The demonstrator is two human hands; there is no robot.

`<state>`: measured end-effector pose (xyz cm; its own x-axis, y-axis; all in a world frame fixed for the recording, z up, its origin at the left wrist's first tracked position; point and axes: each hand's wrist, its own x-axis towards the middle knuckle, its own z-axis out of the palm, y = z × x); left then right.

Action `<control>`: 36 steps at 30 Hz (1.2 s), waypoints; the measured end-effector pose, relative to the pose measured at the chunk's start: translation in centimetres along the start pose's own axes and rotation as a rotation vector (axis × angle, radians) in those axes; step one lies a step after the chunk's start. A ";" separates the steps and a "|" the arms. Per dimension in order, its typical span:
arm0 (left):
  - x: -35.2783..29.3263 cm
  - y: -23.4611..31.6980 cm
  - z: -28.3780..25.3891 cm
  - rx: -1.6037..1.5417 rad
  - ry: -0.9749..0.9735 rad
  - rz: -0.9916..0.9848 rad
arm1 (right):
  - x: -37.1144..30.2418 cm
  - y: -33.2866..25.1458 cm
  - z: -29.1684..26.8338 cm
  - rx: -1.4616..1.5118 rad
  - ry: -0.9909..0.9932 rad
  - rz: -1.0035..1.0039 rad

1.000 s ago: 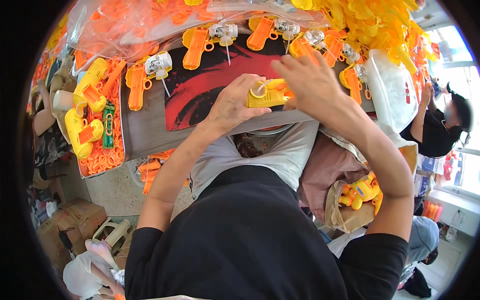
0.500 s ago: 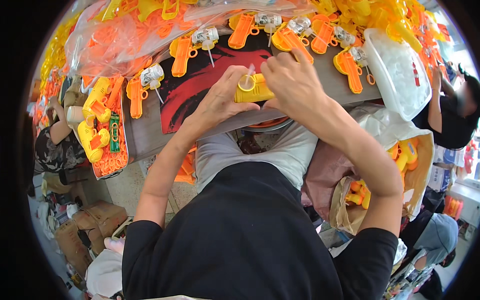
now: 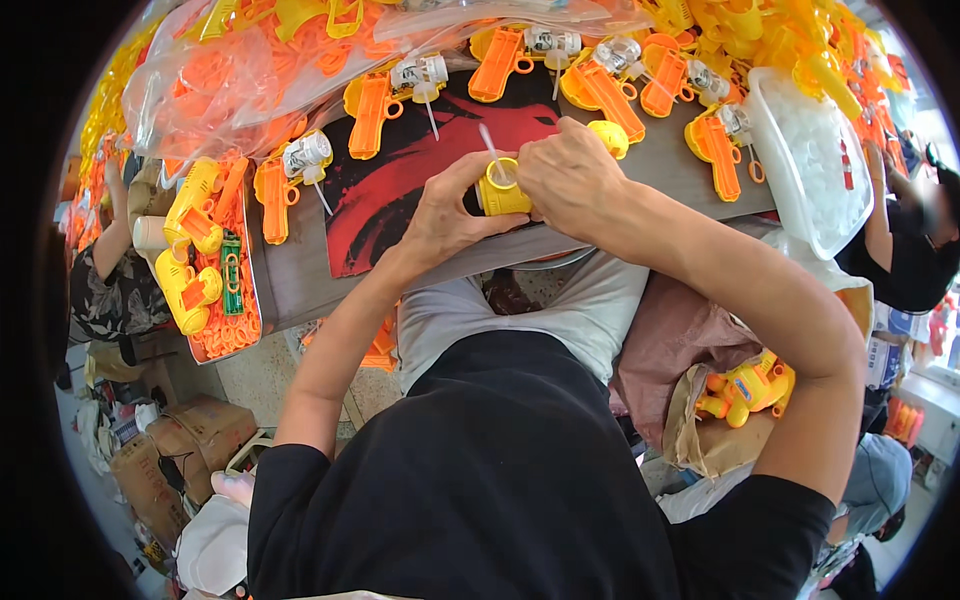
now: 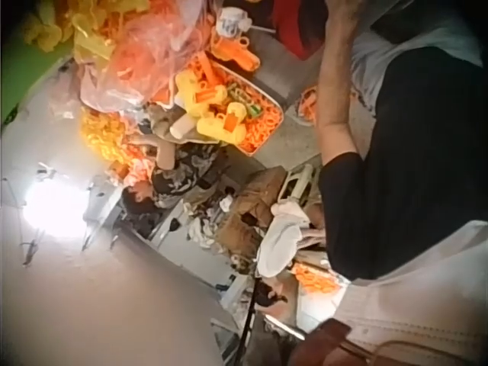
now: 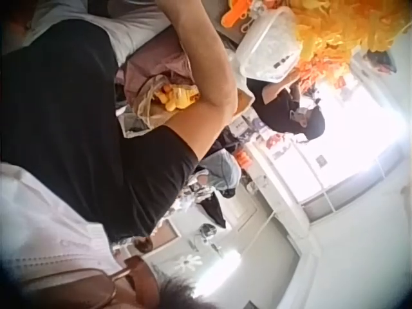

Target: The recorder is assembling and inspecting various yellow and orange plastic toy guns at a workbench.

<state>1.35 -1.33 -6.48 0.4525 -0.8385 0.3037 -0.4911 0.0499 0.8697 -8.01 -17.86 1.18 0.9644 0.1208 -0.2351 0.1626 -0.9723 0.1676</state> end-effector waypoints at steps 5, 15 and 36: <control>-0.1 0.1 0.5 0.014 0.039 0.026 | -0.2 0.6 0.0 0.051 -0.002 -0.068; -0.3 -0.6 0.0 -0.043 0.266 0.209 | -1.6 0.3 0.5 0.315 0.309 0.015; -0.5 4.4 -4.8 -0.382 0.026 -0.225 | -2.3 -4.7 -0.6 1.072 0.912 0.210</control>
<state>2.58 1.95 -0.95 0.5374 -0.8379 0.0961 -0.0703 0.0690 0.9951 -10.90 -13.43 1.47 0.8120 -0.3579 0.4610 0.1654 -0.6165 -0.7698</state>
